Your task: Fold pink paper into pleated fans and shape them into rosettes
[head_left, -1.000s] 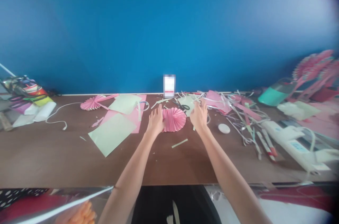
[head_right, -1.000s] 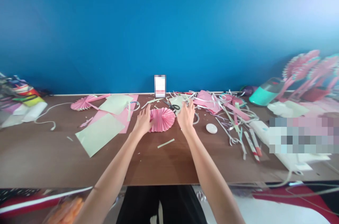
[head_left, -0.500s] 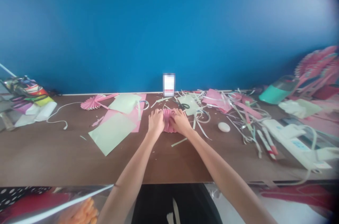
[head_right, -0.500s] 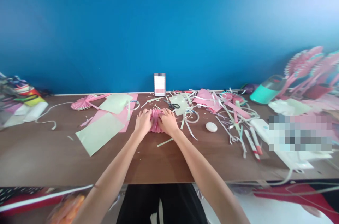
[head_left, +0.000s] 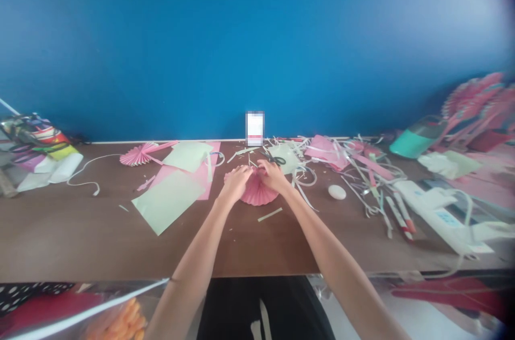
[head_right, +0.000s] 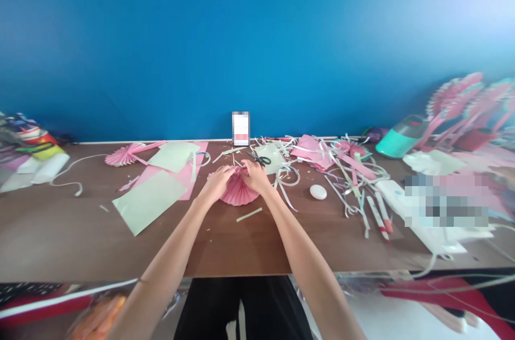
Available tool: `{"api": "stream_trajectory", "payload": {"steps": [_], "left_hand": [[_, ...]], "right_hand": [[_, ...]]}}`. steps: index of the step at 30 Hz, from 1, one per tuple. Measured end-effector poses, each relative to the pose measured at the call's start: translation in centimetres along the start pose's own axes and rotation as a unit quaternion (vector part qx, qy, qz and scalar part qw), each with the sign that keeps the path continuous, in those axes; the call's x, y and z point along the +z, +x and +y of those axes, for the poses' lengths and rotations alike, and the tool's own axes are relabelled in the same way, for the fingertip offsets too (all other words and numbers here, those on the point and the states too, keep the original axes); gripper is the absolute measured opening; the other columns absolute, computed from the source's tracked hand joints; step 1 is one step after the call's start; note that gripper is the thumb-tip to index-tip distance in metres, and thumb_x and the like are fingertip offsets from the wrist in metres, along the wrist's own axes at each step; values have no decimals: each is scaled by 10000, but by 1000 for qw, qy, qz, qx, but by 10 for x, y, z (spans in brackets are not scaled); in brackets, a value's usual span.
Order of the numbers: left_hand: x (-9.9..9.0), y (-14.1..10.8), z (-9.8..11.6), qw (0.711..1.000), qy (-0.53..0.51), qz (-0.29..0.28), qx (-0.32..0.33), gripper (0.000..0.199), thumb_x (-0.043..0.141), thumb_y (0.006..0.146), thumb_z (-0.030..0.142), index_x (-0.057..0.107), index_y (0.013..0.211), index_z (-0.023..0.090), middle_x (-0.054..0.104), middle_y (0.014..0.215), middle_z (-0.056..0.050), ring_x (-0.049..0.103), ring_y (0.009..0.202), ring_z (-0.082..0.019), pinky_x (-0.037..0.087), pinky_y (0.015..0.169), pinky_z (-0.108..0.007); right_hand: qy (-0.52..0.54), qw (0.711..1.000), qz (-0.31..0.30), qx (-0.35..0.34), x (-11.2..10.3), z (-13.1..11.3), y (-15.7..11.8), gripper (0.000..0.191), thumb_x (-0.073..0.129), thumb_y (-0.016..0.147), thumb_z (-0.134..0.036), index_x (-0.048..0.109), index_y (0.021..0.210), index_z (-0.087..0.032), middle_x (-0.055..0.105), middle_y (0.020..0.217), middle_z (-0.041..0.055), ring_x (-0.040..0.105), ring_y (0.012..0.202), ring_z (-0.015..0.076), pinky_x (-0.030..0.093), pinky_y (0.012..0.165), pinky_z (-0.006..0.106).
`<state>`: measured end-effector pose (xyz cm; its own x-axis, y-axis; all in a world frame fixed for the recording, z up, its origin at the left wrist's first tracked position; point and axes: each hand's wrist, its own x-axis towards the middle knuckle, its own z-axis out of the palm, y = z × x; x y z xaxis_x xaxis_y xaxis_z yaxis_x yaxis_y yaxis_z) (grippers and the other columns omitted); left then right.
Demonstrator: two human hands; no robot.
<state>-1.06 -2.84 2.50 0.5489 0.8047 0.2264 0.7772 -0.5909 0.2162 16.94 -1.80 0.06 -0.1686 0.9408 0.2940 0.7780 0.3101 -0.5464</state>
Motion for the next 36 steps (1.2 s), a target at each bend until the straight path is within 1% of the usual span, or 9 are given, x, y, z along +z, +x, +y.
{"api": "stream_trajectory", "payload": {"steps": [4,7,11,14,20,24,28,32,36], "left_hand": [[-2,0,0,1000,-6,-2,-1,479,310,866,4,558,1193,251,562,1184,-55,503,1117,-180,406,936,-305],[-2,-2,-1,999,16,31,-32,420,345,879,46,558,1184,240,526,1238,-67,490,1131,-204,408,932,-334],[0,-4,-5,991,61,47,-110,307,388,896,124,614,1072,234,574,1128,-77,499,1083,-247,382,947,-409],[1,-4,-8,988,75,43,-132,313,385,897,126,639,1042,240,599,1100,-66,486,1091,-247,381,936,-396],[-8,-1,-2,986,68,90,-123,312,383,933,170,623,1119,243,616,1165,-48,461,1142,-236,350,989,-382],[-15,-1,4,990,39,117,-67,246,408,941,197,644,1006,216,618,1179,-44,454,1171,-229,332,1013,-369],[-14,-2,8,990,15,137,-18,210,440,931,197,649,932,214,641,1113,-48,479,1150,-229,343,988,-371],[-11,-3,10,969,-18,243,-30,206,467,930,261,628,1052,219,634,1140,-76,504,1139,-248,368,963,-391],[-8,-3,8,914,-93,369,-142,426,504,909,374,472,1283,173,542,1270,-149,470,1187,-296,357,980,-454]], "right_hand": [[59,998,11,-11,-6,-5,-2,271,533,873,-225,585,1130,-160,692,981,80,619,931,205,442,833,328],[89,996,-14,-17,-8,-10,-6,252,566,831,-163,601,1080,-154,694,896,57,636,812,175,458,757,285],[140,990,-27,-15,-3,-14,-10,250,558,815,-137,618,1056,-165,693,925,57,639,816,159,472,749,268],[174,985,-20,-8,1,-15,-10,221,546,832,-181,627,1037,-158,687,977,73,638,861,165,477,779,278],[212,977,14,25,-1,-16,-8,244,511,879,-363,654,908,-167,672,906,46,599,828,175,435,739,279],[275,961,-9,40,-8,-23,-9,410,537,838,-541,628,742,-153,558,638,-13,486,606,126,345,562,242],[352,934,-16,66,-12,-30,-14,441,618,751,-584,635,736,-143,538,617,-17,462,598,122,324,544,238],[437,895,-2,92,-11,-30,-17,439,681,688,-575,669,785,-147,602,662,4,518,647,150,369,577,252],[511,847,70,126,-9,-22,-15,390,719,661,-532,680,799,-169,650,695,17,571,679,175,413,601,269]]}}
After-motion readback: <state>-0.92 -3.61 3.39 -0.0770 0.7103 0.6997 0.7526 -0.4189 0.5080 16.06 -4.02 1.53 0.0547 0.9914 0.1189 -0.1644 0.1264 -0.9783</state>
